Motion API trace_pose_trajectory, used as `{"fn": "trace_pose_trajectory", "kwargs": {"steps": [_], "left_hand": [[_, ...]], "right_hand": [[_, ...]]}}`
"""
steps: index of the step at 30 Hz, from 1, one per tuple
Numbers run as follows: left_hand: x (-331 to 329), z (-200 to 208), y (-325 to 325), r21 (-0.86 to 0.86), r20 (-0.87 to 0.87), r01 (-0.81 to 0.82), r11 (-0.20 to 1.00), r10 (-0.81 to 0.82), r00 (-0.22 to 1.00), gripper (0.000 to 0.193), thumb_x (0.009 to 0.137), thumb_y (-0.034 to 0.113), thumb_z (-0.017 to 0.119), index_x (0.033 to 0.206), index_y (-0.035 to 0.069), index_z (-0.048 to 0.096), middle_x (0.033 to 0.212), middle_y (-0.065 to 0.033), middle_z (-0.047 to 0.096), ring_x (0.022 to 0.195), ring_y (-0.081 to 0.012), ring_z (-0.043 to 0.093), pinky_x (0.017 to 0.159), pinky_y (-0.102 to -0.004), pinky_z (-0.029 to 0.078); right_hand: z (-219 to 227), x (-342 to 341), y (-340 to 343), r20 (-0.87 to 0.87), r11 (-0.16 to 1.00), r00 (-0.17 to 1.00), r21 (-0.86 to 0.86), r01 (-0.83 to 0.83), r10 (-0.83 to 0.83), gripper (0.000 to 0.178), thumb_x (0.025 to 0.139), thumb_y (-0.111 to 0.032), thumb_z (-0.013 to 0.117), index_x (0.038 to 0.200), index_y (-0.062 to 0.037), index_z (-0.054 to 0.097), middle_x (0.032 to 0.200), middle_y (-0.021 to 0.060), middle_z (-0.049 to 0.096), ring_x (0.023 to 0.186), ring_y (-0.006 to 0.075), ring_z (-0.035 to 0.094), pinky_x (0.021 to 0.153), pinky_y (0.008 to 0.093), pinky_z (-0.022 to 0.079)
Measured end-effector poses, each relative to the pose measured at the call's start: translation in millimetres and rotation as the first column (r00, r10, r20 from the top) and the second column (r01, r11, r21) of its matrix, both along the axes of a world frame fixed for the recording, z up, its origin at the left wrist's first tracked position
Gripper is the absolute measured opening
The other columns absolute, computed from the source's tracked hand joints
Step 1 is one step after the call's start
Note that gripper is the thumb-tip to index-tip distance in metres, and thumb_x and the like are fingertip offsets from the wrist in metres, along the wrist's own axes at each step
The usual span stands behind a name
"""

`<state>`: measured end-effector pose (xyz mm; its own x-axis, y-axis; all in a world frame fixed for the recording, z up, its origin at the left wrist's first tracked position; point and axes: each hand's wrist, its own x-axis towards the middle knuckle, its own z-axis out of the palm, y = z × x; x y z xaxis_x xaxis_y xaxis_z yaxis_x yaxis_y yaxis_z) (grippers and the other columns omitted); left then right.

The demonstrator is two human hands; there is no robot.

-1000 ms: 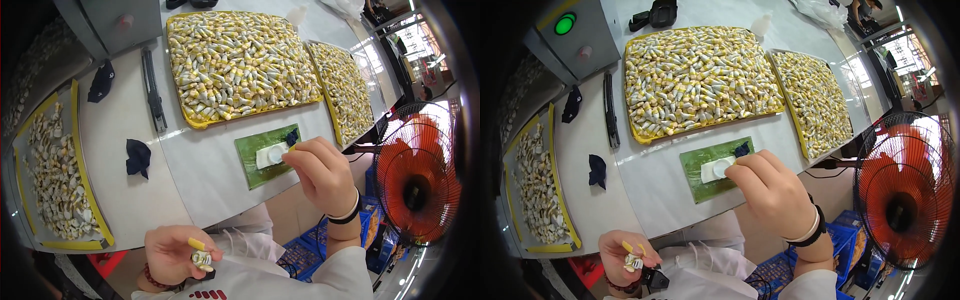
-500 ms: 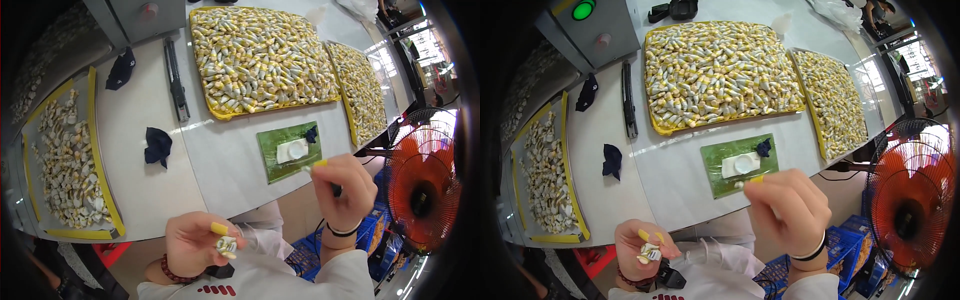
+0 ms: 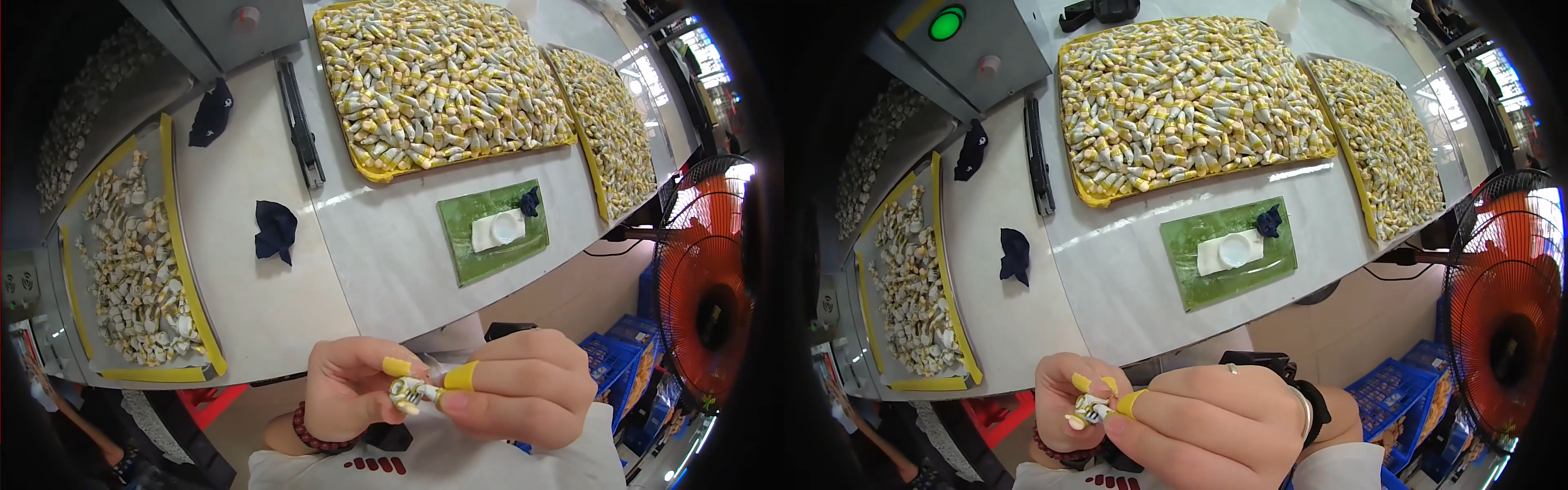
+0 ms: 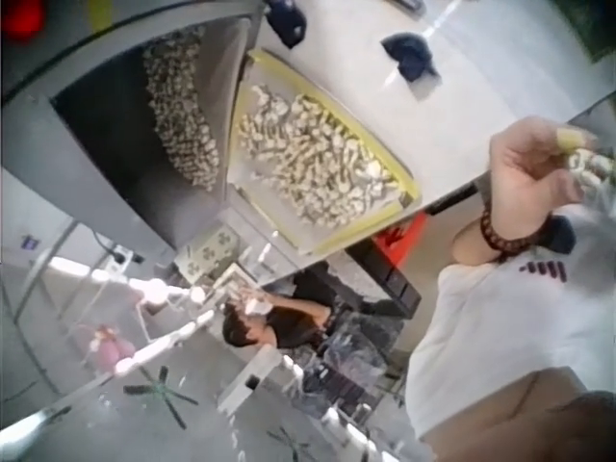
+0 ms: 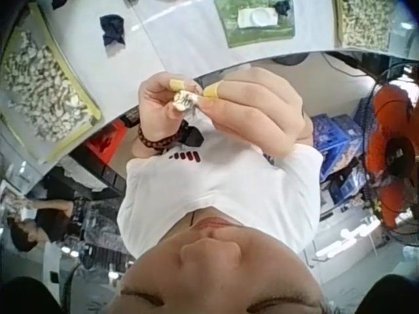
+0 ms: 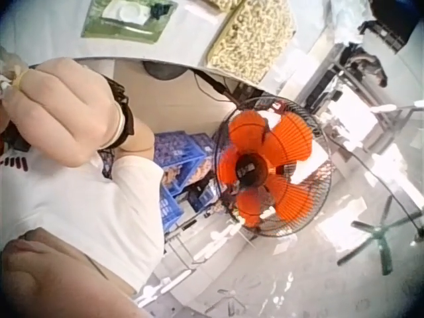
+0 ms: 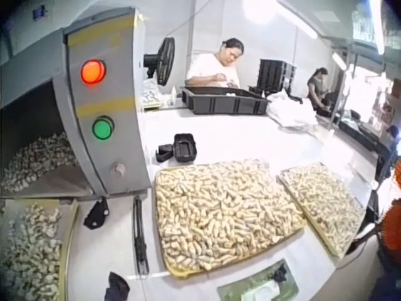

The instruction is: Assembling small plastic toy components and arranging them on trays.

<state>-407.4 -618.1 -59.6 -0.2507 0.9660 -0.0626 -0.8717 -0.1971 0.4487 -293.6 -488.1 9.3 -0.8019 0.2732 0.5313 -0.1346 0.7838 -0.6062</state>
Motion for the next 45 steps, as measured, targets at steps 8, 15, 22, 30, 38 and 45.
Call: {"fn": "trace_pose_trajectory", "kwargs": {"steps": [8,15,22,30,38,45], "left_hand": [[-0.3,1.5,-2.9,-0.033,-0.214,-0.081,0.996,0.072,0.974,0.035,0.073,0.011,0.073,0.099,-0.007,0.059,0.095,-0.0179,0.062,0.079,-0.0173,0.060,0.066,-0.0261,0.050],[-12.2,10.4,-1.1,0.151,-0.789,-0.242,0.958,0.265,0.555,0.031,0.062,0.007,0.078,0.089,-0.003,0.064,0.084,-0.0138,0.064,0.074,-0.0268,0.063,0.060,-0.0297,0.051],[-24.1,16.1,6.9,0.292,-0.896,-0.093,0.952,0.306,0.321,0.025,0.066,0.001,0.072,0.087,-0.002,0.059,0.073,-0.0155,0.061,0.065,-0.0252,0.063,0.057,-0.0324,0.054],[-23.4,17.8,5.7,0.293,-0.893,-0.075,0.953,0.301,0.334,0.026,0.065,-0.002,0.072,0.087,-0.002,0.059,0.076,-0.0150,0.061,0.068,-0.0245,0.063,0.061,-0.0353,0.056],[-20.4,14.7,4.7,0.311,-0.871,-0.082,0.947,0.318,0.374,0.027,0.064,-0.001,0.073,0.087,-0.002,0.060,0.077,-0.0141,0.061,0.071,-0.0247,0.063,0.061,-0.0357,0.056],[-20.5,12.6,6.7,0.255,-0.895,-0.020,0.967,0.244,0.373,0.024,0.067,0.005,0.075,0.084,-0.002,0.059,0.075,-0.0146,0.062,0.065,-0.0255,0.062,0.058,-0.0354,0.054]], "right_hand": [[-5.3,1.2,-0.4,-0.040,0.998,0.999,0.061,-0.015,0.017,0.017,0.065,-0.003,0.069,0.081,0.0003,0.062,0.071,0.0091,0.061,0.053,0.0171,0.055,0.044,0.0241,0.046],[-12.3,2.4,-0.8,-0.052,0.956,0.992,-0.266,-0.128,0.119,0.019,0.062,0.005,0.069,0.076,-0.0001,0.058,0.071,0.0108,0.060,0.055,0.0203,0.057,0.047,0.0272,0.048],[-11.4,6.4,8.9,0.004,0.843,0.954,-0.470,-0.263,0.300,0.021,0.064,0.007,0.066,0.081,-0.0019,0.057,0.077,0.0107,0.059,0.063,0.0250,0.060,0.054,0.0321,0.049],[-9.5,10.0,11.2,0.036,0.809,0.939,-0.519,-0.275,0.342,0.024,0.065,0.006,0.067,0.084,-0.0033,0.056,0.081,0.0091,0.059,0.067,0.0252,0.060,0.056,0.0324,0.049],[-10.8,12.0,12.3,0.053,0.800,0.925,-0.523,-0.295,0.376,0.024,0.066,0.004,0.068,0.085,-0.0043,0.057,0.082,0.0080,0.058,0.068,0.0247,0.059,0.056,0.0318,0.049],[-12.6,14.0,10.9,0.041,0.839,0.943,-0.471,-0.272,0.329,0.026,0.063,-0.001,0.073,0.084,-0.0063,0.058,0.083,0.0067,0.058,0.069,0.0226,0.059,0.056,0.0308,0.048]]}}
